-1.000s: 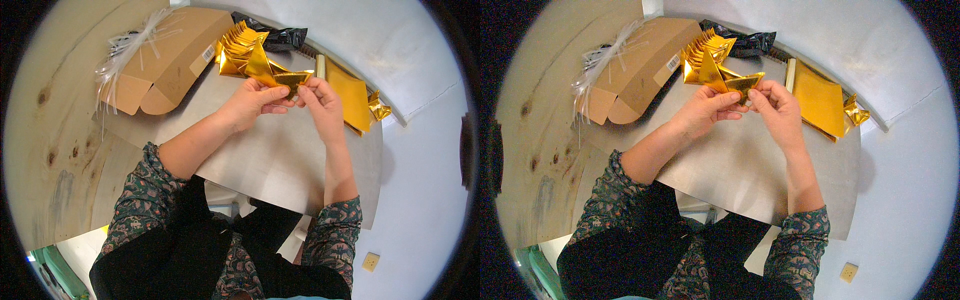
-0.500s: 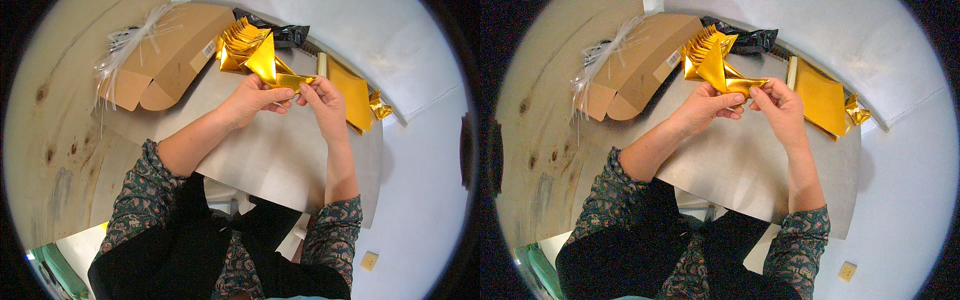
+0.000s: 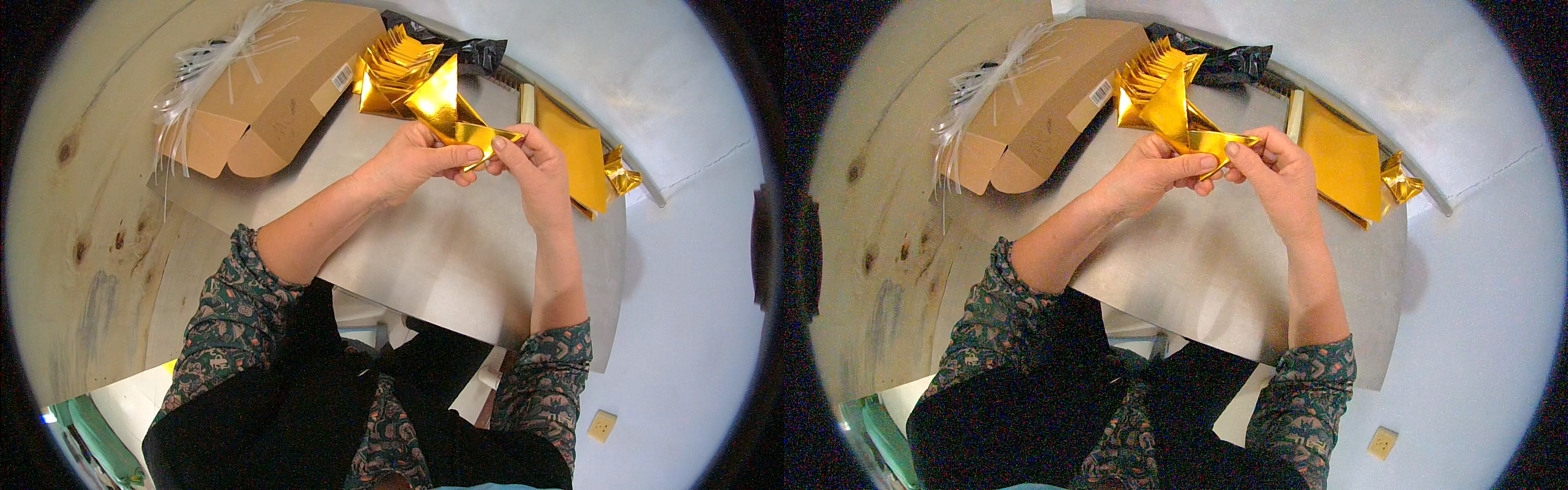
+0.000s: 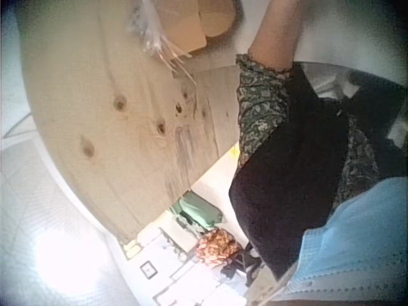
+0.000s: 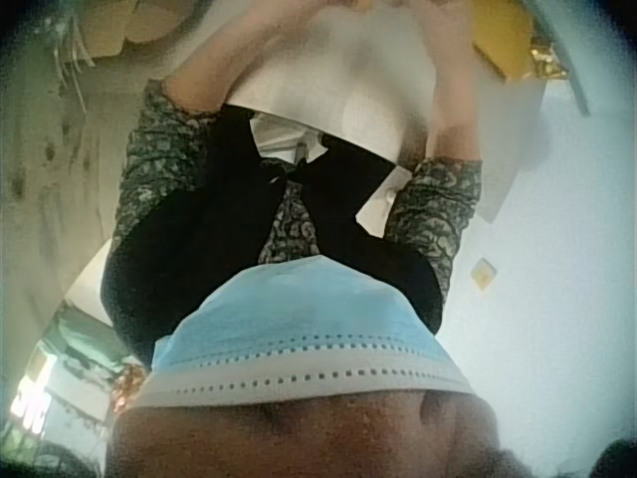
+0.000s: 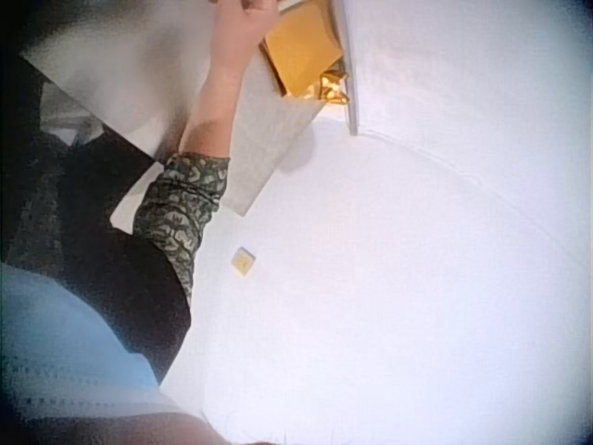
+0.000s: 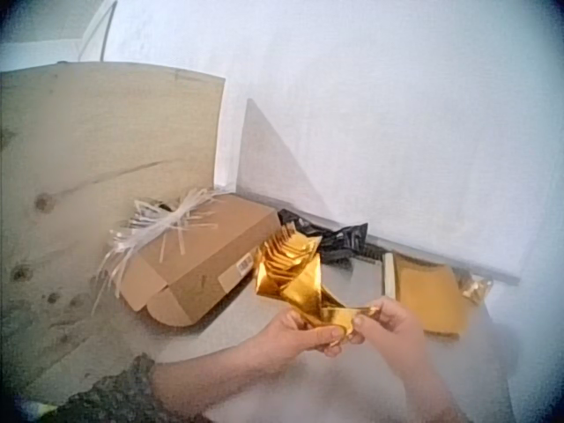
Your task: The person folds a yellow metallic sheet into a small triangular packet, then repeats the process with additional sheets, stacking the finished packets on the table. The person handles the sheets by hand without tools.
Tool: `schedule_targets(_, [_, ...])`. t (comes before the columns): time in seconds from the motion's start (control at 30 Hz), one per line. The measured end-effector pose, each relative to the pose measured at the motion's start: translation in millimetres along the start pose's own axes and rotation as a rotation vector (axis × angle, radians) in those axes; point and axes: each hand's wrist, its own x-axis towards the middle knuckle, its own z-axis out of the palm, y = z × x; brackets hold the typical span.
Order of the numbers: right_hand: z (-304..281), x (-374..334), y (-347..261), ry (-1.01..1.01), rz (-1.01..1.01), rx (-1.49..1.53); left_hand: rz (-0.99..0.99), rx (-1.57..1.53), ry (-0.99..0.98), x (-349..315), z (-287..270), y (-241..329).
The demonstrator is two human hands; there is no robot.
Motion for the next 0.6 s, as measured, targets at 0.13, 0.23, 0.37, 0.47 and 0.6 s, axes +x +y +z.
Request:
schedule_targets(0.13, [0.2, 0.3, -0.6, 0.008, 0.058, -0.020, -0.016, -0.002, 0.000, 1.0, -1.6, -3.3])
schedule_targets(0.23, [1.8, 0.7, -0.6, 0.012, 0.041, 0.010, -0.035, 0.017, 0.024, 1.5, -2.6, -5.6])
schedule_targets(0.37, [3.2, -0.3, 0.2, 0.014, 0.019, 0.035, 0.003, 0.002, 0.017, 1.0, -1.5, -6.2])
schedule_targets(0.47, [1.9, -0.1, 1.9, 0.000, 0.032, 0.014, 0.015, 0.051, -0.001, -0.2, 0.5, -5.9])
schedule_targets(0.6, [-3.2, 0.6, 3.7, -0.019, 0.090, 0.009, -0.003, 0.059, -0.021, -2.2, 0.6, -5.6])
